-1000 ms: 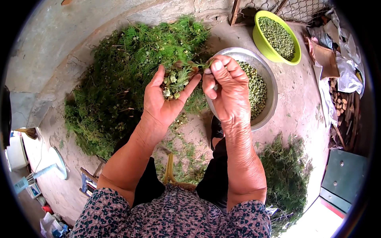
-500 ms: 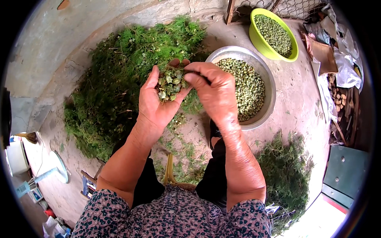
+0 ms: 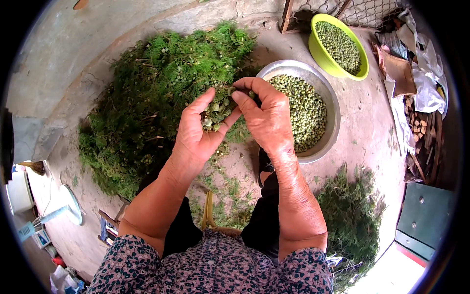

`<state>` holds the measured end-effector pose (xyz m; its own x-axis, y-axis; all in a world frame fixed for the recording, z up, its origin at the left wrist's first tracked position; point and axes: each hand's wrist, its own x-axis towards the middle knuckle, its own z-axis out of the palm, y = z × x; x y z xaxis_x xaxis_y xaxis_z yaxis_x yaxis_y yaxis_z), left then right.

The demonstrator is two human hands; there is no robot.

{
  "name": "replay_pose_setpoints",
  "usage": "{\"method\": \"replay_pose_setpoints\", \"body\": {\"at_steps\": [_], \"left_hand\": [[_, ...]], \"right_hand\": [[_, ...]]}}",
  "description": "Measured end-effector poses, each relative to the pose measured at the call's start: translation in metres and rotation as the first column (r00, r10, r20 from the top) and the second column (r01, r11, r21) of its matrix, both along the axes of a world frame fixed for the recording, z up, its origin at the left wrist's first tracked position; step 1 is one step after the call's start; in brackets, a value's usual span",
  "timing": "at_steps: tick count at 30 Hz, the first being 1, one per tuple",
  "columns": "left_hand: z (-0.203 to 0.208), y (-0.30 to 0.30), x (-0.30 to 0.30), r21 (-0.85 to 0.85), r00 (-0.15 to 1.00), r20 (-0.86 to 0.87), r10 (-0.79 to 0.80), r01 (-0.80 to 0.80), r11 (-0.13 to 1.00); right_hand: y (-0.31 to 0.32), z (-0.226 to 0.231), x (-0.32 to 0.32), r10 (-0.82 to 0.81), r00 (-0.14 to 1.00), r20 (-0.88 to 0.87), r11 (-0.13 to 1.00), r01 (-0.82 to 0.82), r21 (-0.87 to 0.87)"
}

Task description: The person picks small green pea pods from a pile of leafy branches and places the pods into a large metal bowl.

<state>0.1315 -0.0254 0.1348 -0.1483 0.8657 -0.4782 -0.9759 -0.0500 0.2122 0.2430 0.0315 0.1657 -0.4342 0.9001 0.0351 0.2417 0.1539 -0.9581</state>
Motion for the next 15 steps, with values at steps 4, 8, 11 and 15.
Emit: {"method": "replay_pose_setpoints", "body": {"at_steps": [4, 8, 11, 15], "left_hand": [[0.008, -0.004, 0.002, -0.043, 0.994, -0.111, -0.012, 0.007, 0.999], [0.004, -0.004, 0.002, -0.066, 0.987, -0.157, -0.02, 0.01, 0.998], [0.003, -0.006, 0.002, -0.039, 0.986, -0.165, -0.036, 0.03, 0.999], [-0.002, -0.004, 0.001, -0.087, 0.99, -0.127, -0.068, 0.057, 0.995]], "right_hand": [[-0.001, -0.003, 0.0, 0.026, 0.998, 0.052, 0.995, -0.03, 0.09], [0.0, -0.003, 0.001, 0.086, 0.993, 0.086, 0.99, -0.095, 0.107], [0.002, -0.009, 0.002, 0.131, 0.99, 0.053, 0.986, -0.135, 0.095], [0.006, -0.013, 0.002, 0.035, 0.999, -0.018, 0.99, -0.038, -0.134]]}}
